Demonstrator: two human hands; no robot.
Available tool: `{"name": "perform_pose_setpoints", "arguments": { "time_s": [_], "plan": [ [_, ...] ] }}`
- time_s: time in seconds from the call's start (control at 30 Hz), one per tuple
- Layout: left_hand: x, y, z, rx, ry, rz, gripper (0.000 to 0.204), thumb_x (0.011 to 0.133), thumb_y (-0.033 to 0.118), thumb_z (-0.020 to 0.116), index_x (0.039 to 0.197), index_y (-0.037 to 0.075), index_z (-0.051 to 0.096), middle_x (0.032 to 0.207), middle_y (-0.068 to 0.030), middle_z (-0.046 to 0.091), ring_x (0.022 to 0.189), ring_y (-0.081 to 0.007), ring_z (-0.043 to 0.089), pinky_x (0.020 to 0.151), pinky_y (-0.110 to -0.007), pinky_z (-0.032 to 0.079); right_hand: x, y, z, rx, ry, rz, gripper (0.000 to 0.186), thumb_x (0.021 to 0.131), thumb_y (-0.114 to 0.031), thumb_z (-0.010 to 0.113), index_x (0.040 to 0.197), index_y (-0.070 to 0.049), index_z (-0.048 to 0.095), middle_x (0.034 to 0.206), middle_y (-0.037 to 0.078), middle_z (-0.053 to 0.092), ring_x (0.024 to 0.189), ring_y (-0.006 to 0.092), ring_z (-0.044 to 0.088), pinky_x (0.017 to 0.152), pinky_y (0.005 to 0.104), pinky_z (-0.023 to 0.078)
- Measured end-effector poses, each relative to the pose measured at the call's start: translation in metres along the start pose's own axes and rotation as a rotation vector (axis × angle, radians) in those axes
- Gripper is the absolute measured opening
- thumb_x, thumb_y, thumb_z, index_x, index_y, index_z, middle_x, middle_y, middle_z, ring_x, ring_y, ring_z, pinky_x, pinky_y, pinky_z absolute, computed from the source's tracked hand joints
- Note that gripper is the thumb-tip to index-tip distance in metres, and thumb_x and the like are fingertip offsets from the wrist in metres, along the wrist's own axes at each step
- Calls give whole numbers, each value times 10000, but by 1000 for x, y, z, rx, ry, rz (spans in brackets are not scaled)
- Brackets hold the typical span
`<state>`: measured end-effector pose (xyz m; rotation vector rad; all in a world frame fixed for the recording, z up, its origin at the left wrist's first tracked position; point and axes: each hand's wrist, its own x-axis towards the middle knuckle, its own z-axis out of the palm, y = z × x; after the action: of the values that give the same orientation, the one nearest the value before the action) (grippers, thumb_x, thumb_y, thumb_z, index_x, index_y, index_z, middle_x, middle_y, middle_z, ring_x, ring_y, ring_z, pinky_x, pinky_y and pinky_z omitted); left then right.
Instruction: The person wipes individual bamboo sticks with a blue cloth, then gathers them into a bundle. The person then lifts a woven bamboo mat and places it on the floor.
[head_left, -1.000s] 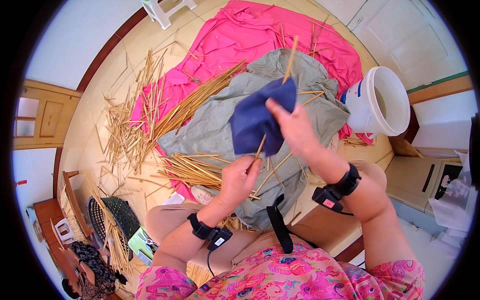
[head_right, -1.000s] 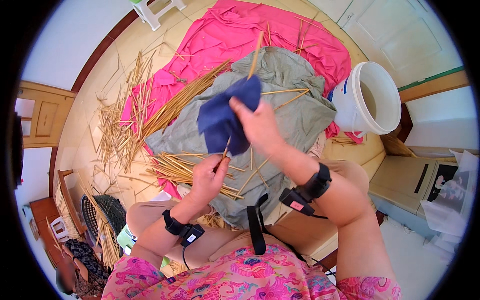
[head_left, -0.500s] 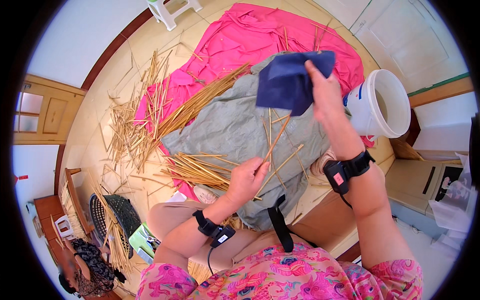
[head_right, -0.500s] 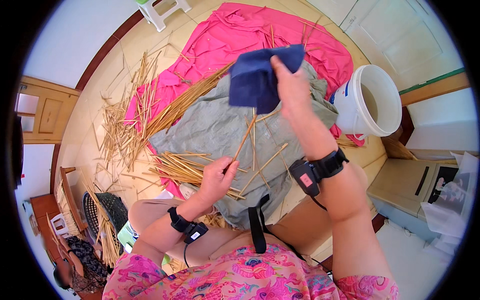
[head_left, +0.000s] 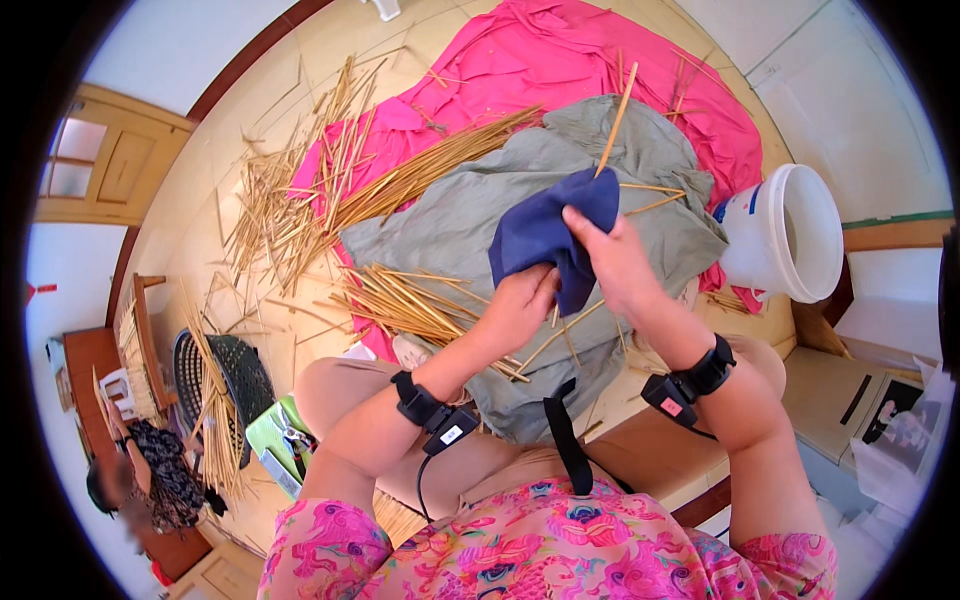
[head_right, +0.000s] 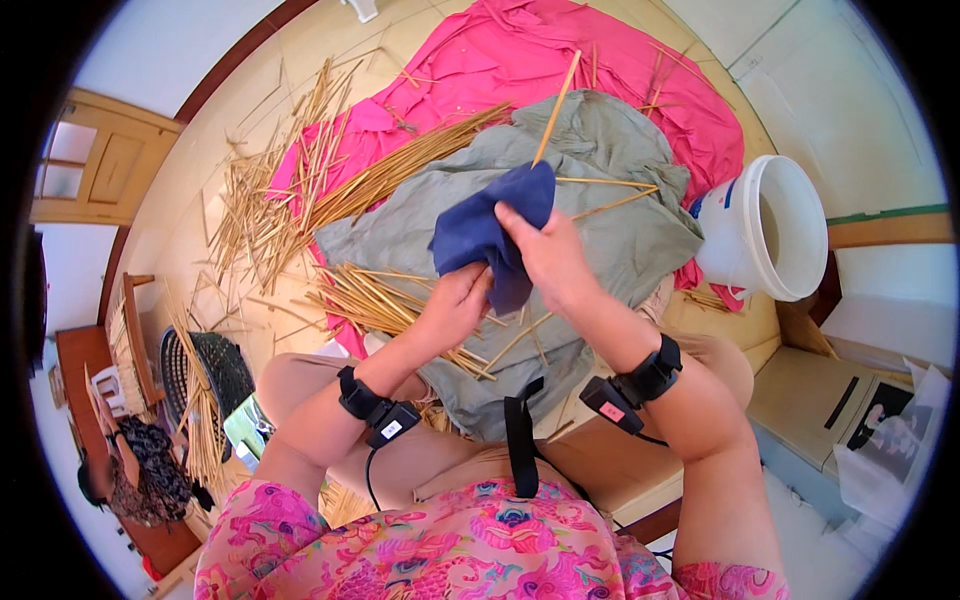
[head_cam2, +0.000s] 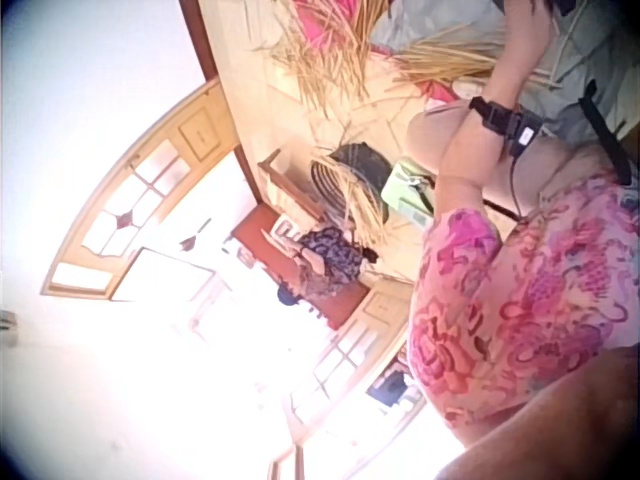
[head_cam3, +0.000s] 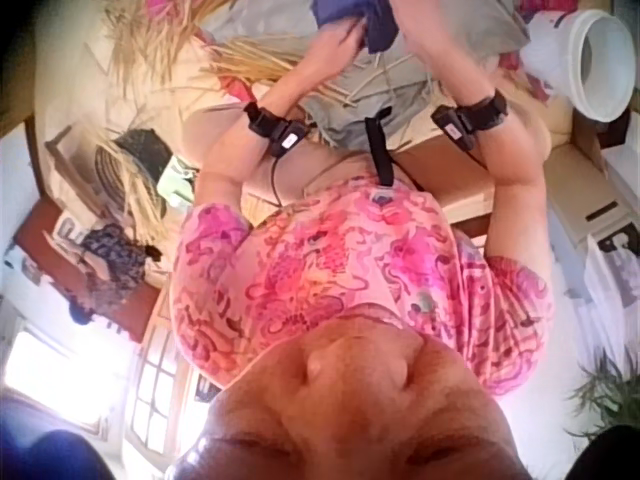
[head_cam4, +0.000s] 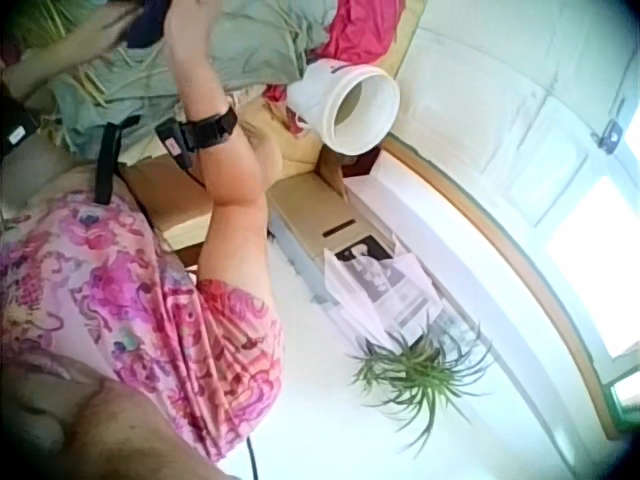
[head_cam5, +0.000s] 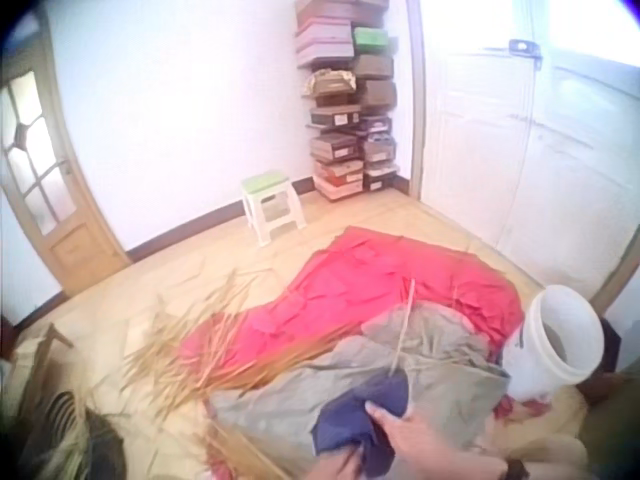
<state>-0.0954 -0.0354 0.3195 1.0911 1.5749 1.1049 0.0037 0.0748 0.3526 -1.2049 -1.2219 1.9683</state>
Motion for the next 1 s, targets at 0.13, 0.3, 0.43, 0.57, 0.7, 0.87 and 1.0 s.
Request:
{"name": "perform_pose_setpoints", "arguments": {
  "time_s": [0.13,0.3,0.43,0.57,0.7,0.87,1.0],
  "plan": [
    [0,3,6,-256,-57,-234,326,959,251,364,749,24,467,575,-41,451,493,-136,425,463,-276,354,1,5,5,26,7,6,250,831,-205,636,996,-19,611,912,15,620,802,94,546,728,248,440],
    [-13,4,11,-664,-280,-283,370,977,313,320,691,85,379,545,19,325,458,-80,281,418,-231,248,33,-20,-17,63,157,-29,271,823,-226,646,989,-17,602,909,31,626,806,114,577,705,258,469],
    [-19,3,10,-875,-489,-350,380,980,330,300,676,106,348,522,36,275,451,-60,222,403,-208,192,53,-58,-51,243,230,-159,254,870,-222,576,1051,-44,566,1016,46,613,902,153,597,773,305,491],
    [-19,14,2,-826,-458,-337,341,981,327,290,747,96,383,513,47,260,436,-55,204,395,-205,179,58,-60,-63,326,275,-202,244,870,-227,579,1044,-56,568,999,46,616,882,152,605,752,306,500],
    [-8,5,-1,-816,-412,-299,301,980,327,293,843,86,411,515,51,267,429,-51,191,394,-209,175,44,-36,-40,202,193,-112,255,841,-214,621,990,-10,588,855,52,628,720,134,599,602,286,499],
    [4,5,-11,-789,-242,-386,292,958,338,372,841,80,440,530,43,295,438,-59,254,408,-211,218,2,4,0,73,-74,49,219,848,-205,620,987,-36,606,907,2,615,808,88,549,742,254,442],
    [9,7,-12,-262,-50,-228,255,931,260,436,855,36,533,617,-15,505,523,-84,465,493,-225,361,6,-4,-2,-12,-63,-24,221,852,-202,617,995,-35,605,920,5,618,822,85,550,744,255,441]
  ]
}}
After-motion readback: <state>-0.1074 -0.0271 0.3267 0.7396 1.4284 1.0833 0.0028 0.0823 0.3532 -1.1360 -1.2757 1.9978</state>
